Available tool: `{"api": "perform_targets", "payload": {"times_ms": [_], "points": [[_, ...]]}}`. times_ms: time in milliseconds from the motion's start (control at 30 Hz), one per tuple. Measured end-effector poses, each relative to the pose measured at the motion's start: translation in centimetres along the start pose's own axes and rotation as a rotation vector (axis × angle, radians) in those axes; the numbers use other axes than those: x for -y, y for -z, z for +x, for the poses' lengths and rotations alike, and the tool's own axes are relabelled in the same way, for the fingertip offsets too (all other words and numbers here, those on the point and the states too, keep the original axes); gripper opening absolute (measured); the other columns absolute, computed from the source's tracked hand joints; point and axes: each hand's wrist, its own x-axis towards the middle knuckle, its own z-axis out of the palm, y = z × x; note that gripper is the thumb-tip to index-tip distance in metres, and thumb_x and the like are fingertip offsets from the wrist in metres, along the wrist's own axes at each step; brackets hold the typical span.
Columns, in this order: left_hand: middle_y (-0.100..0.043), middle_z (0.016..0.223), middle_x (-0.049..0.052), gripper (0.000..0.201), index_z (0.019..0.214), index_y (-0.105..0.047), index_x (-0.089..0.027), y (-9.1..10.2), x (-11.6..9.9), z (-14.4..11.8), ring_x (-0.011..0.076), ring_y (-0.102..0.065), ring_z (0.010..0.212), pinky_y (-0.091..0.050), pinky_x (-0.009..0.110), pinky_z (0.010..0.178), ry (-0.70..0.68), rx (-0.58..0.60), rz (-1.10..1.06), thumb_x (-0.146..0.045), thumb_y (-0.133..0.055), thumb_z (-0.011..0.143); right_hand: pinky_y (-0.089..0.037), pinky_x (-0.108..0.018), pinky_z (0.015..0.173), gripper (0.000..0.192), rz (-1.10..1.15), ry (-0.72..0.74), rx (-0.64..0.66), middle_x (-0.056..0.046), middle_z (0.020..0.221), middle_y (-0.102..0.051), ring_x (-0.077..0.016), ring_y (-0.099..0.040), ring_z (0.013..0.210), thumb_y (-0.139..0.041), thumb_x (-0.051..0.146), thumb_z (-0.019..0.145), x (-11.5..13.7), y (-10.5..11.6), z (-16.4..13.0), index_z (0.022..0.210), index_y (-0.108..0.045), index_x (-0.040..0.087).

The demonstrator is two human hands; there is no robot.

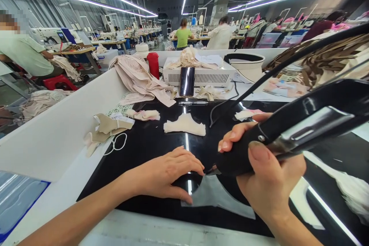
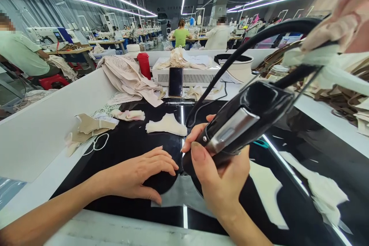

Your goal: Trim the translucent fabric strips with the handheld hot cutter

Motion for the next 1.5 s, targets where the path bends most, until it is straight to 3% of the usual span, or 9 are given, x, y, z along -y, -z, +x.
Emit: {"api": "perform_targets", "payload": {"times_ms": [300,467,867,1167,1500], "points": [[-0.073,0.139,0.008,0.033,0.131,-0.065,-0.023,0.1,-0.3,0.0,0.0282,-0.059,0.138,-0.035,0.048,0.128,0.005,0.054,0.007,-0.03,-0.077,0.102,-0.054,-0.035,0.058,0.04,-0.027,-0.004,-0.006,0.004,0.08,-0.07,-0.0186,-0.064,0.064,-0.089,0.043,0.088,-0.1,-0.3,0.0,0.116,-0.064,0.028],[-0.074,0.139,0.005,0.037,0.135,-0.064,-0.026,0.0,-0.1,-0.2,0.0284,-0.054,0.146,-0.023,0.055,0.134,0.053,0.1,0.006,-0.034,-0.077,0.102,-0.055,-0.034,0.057,0.036,-0.035,-0.005,-0.025,0.004,0.078,-0.07,-0.018,-0.064,0.062,-0.086,0.039,0.09,-0.1,-0.6,0.0,0.116,-0.063,0.028],[-0.076,0.137,0.006,0.038,0.138,-0.066,-0.027,0.1,-0.1,-0.2,0.0291,-0.057,0.145,-0.024,0.06,0.134,0.064,0.114,0.007,-0.038,-0.076,0.103,-0.052,-0.035,0.059,0.042,-0.008,-0.024,-0.065,0.003,0.078,-0.069,-0.0189,-0.063,0.063,-0.092,0.046,0.083,1.1,-0.4,0.1,0.112,-0.067,0.028],[-0.073,0.145,0.007,0.051,0.147,-0.06,-0.028,0.2,-0.2,-0.1,0.03,-0.049,0.156,-0.017,0.065,0.135,0.075,0.124,-0.021,-0.033,-0.079,0.1,-0.057,-0.036,0.061,0.04,0.001,-0.064,-0.007,0.003,0.082,-0.069,-0.0186,-0.065,0.064,-0.09,0.048,0.086,1.8,-0.3,-1.4,0.114,-0.068,0.031],[-0.071,0.145,0.011,0.064,0.147,-0.06,-0.028,-0.1,0.1,-0.1,0.0323,-0.051,0.154,-0.015,0.065,0.135,0.073,0.11,-0.019,-0.041,-0.088,0.091,-0.056,-0.036,0.061,0.04,-0.003,-0.056,0.011,0.002,0.083,-0.07,-0.019,-0.065,0.065,-0.09,0.047,0.087,1.1,-0.5,-1.6,0.115,-0.068,0.03]]}}
